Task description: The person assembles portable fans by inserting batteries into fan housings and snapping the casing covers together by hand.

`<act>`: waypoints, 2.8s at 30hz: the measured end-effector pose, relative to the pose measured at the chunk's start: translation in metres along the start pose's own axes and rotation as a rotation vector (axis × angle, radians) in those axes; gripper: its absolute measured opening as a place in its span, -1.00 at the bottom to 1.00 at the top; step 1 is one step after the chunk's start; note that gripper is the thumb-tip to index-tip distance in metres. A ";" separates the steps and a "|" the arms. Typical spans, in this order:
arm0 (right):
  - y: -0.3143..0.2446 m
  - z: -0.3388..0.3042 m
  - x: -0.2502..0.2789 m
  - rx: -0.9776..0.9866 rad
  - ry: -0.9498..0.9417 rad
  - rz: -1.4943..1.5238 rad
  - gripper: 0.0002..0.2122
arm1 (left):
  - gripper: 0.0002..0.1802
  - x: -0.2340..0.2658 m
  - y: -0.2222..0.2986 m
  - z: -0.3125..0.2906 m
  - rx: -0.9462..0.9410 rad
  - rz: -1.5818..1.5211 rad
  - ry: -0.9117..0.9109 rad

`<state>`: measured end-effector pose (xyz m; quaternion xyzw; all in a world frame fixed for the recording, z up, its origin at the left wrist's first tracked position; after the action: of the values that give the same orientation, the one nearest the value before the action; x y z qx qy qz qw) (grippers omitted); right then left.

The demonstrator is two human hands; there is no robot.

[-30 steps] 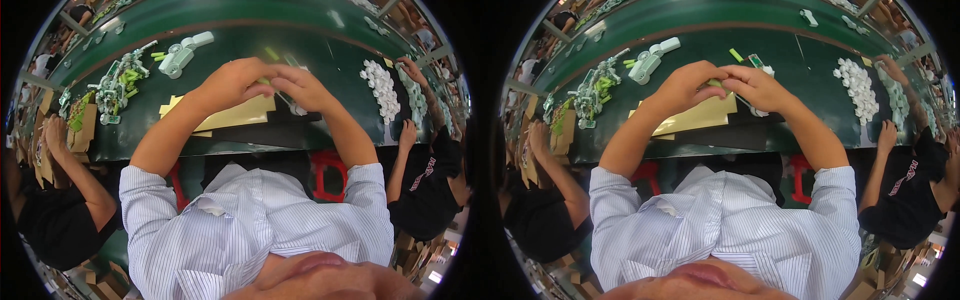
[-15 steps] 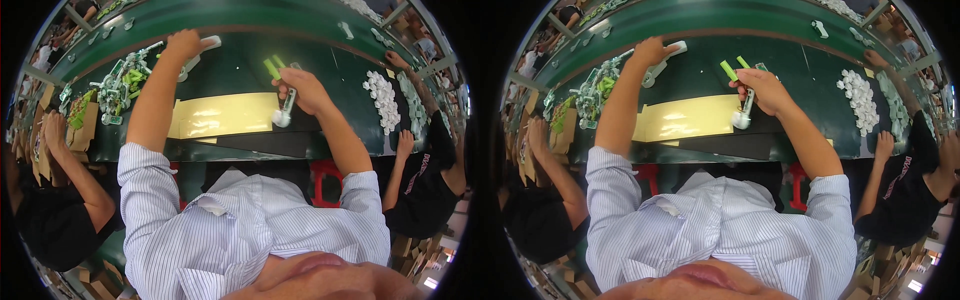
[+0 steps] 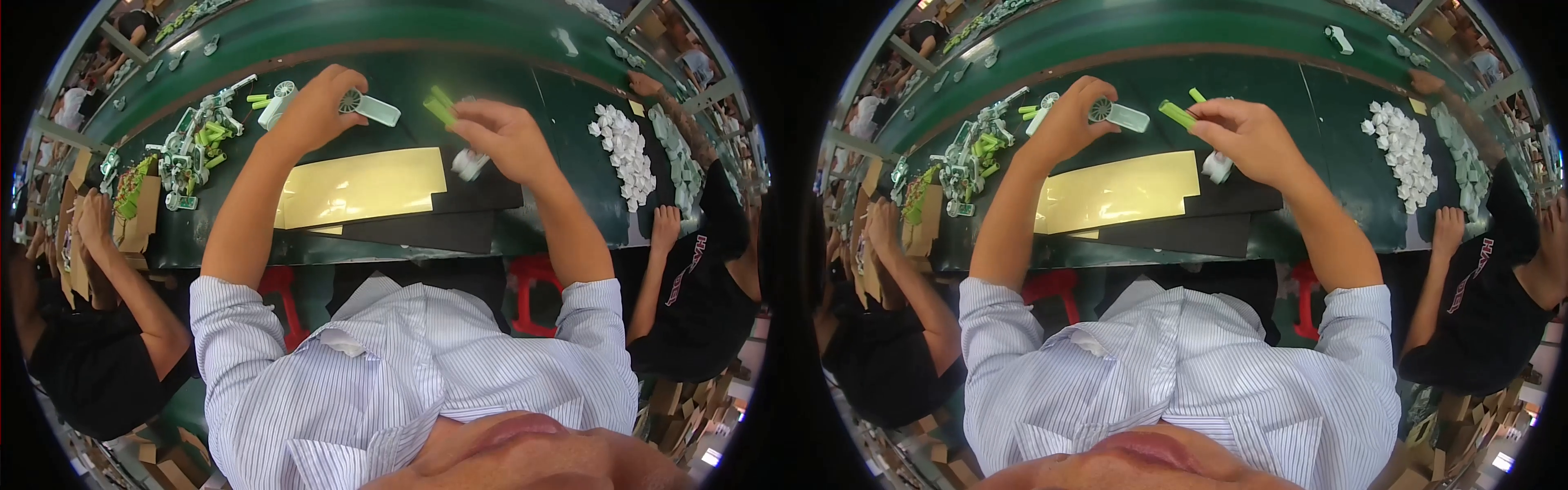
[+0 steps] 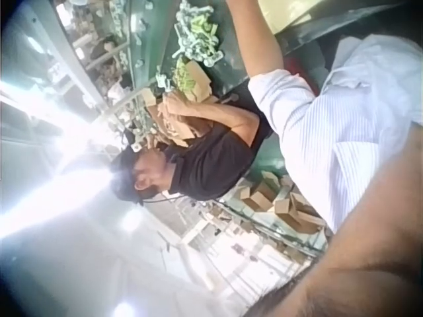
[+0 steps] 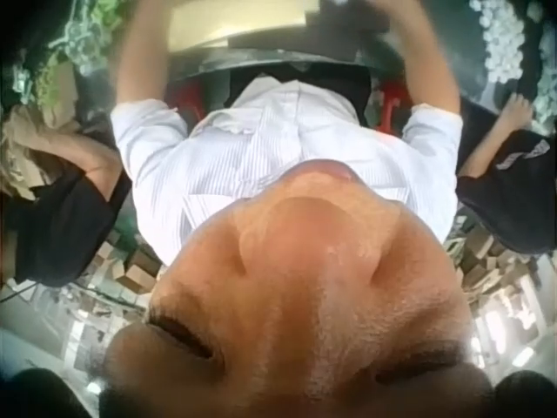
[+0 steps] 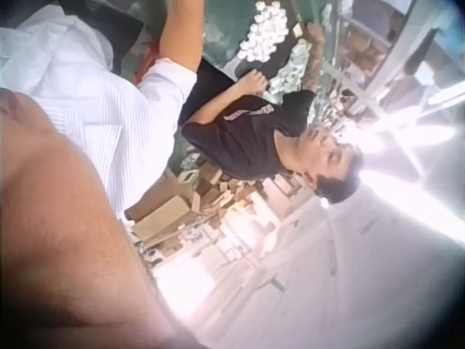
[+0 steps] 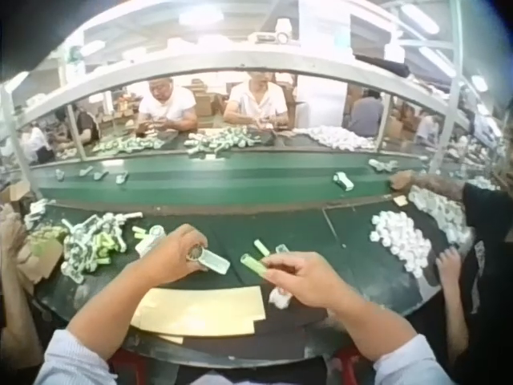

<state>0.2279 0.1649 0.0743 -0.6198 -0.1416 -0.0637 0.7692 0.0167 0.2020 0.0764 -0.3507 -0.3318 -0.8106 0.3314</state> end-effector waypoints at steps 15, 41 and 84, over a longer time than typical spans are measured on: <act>-0.035 -0.032 -0.030 0.442 -0.049 -0.712 -0.81 | -0.47 0.020 0.101 -0.040 -0.071 -0.151 0.258; -0.012 -0.028 -0.091 -0.071 -0.321 0.090 -0.68 | -0.48 -0.044 0.054 -0.079 0.827 -1.555 0.304; -0.001 -0.019 -0.095 -0.164 -0.238 -0.003 -0.71 | -0.53 -0.020 0.061 -0.116 0.680 -0.857 0.011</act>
<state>0.1394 0.1386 0.0434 -0.6838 -0.2271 -0.0020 0.6934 0.0339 0.0840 0.0175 -0.0529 -0.6865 -0.7220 0.0681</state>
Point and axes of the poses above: each hand's wrist, its own z-axis towards the middle knuckle, its own x-axis out of the back of the hand, y = z × x, the point moved 10 cm from there along z, towards the middle knuckle, and after that the axes turned 14 degrees about y, right-handed, at the moved point
